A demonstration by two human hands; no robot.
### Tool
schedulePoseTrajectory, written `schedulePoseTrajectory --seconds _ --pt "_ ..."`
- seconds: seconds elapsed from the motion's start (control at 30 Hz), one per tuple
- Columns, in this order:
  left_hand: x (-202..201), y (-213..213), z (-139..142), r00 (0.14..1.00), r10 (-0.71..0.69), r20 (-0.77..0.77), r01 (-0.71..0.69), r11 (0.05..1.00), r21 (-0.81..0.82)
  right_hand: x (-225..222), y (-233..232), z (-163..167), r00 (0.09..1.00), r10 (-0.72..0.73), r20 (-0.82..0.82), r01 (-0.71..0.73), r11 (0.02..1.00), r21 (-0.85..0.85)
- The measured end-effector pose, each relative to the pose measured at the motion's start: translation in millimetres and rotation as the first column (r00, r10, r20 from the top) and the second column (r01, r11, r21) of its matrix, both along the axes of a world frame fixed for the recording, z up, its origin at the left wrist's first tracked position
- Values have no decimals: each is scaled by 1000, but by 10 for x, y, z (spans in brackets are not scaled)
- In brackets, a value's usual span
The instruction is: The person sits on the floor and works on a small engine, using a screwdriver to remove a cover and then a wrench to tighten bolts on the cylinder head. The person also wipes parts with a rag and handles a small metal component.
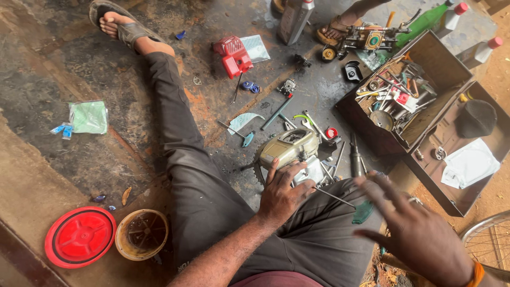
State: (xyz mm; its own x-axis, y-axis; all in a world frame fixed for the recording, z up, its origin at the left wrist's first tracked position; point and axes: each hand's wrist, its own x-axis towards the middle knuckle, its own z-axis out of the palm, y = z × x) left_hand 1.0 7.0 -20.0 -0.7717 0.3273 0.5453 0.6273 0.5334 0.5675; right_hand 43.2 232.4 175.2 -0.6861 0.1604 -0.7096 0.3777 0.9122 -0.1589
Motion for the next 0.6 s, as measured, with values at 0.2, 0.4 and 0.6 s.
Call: schedulePoseTrajectory --seconds 0.2,0.4,0.6 --pt "3 1 -19 1000 -12 -2 12 1000 -7 -13 4 -119 817 -500 288 525 437 -731" --pt "-4 2 -39 1000 -9 -2 9 1000 3 133 42 15 891 253 -377 -265 964 22" --pt "-7 2 -58 1000 -24 16 24 1000 -1 57 43 -87 859 -511 24 422 681 -598"
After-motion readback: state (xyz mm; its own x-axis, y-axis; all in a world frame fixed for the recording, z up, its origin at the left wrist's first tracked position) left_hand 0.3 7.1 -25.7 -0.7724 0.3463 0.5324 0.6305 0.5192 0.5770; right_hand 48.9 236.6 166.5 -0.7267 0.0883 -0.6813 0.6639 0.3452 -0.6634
